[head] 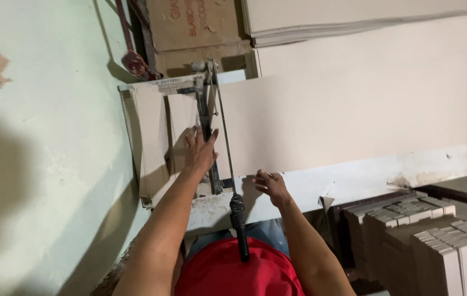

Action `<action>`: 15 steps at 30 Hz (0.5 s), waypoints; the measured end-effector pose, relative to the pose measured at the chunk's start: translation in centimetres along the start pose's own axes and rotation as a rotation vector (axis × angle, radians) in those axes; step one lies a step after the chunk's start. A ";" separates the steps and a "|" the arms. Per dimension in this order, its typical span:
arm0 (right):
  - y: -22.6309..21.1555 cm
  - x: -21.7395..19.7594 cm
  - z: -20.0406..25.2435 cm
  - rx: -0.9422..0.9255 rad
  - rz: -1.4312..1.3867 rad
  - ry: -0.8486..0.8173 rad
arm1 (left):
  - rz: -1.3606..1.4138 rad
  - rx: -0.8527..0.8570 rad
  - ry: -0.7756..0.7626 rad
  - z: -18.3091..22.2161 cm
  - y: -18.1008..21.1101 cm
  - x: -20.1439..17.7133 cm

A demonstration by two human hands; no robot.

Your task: Using a manual paper cutter to slice cardboard sheets into thin strips, likely for use in weaving.

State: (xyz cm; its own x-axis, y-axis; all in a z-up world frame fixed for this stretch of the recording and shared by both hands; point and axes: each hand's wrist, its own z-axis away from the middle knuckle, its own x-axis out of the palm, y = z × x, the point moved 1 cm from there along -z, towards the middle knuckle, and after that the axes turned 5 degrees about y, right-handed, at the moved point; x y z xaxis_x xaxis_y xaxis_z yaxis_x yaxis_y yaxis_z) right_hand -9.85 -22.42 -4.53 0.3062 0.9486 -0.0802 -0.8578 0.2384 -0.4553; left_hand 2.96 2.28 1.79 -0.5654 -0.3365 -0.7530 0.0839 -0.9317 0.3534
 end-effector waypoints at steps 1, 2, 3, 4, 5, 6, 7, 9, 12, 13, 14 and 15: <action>-0.4 0.2 0.3 -0.013 0.019 -0.015 | -0.121 -0.006 -0.058 -0.6 0.2 0.6; -0.8 0.4 0.5 -0.027 0.038 -0.031 | -0.242 -0.009 -0.116 -1.3 0.5 1.2; -0.5 0.4 0.1 -0.014 0.039 -0.022 | -0.239 -0.007 -0.131 -1.5 0.8 1.7; -0.2 0.4 -0.2 -0.019 0.035 -0.023 | -0.311 -0.033 -0.163 -1.6 1.1 2.1; -0.2 0.5 -0.8 -0.029 0.031 -0.028 | -0.383 -0.060 -0.189 -1.9 1.3 2.3; -0.2 0.4 -0.7 -0.022 0.033 -0.023 | -0.380 -0.059 -0.198 -1.5 1.9 1.8; -0.3 0.5 -0.7 -0.033 0.040 -0.017 | -0.469 -0.073 -0.217 -1.1 2.5 1.1; -0.4 0.1 -0.7 -0.038 0.047 -0.010 | -0.558 -0.088 -0.242 -0.7 2.9 0.8; -1.3 0.1 -0.3 -0.009 0.423 -0.011 | -0.650 -0.092 -0.211 -1.1 2.1 2.5; -2.1 0.8 0.2 -0.097 0.772 0.008 | -0.642 -0.083 -0.152 -1.7 1.6 3.5; -2.9 1.6 0.8 -0.185 1.122 0.030 | -0.633 -0.074 -0.094 -2.2 1.1 4.5; -4.9 2.6 5.2 -0.188 1.123 0.032 | -0.631 -0.074 -0.090 -2.1 1.4 4.2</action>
State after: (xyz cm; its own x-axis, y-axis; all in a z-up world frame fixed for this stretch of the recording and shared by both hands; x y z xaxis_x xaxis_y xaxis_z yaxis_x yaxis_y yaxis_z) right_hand -7.01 -20.08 2.12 -0.5830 0.6002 -0.5475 -0.5794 -0.7796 -0.2377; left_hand 2.36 -0.72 -2.05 -0.5912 0.2900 -0.7526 -0.2333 -0.9547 -0.1846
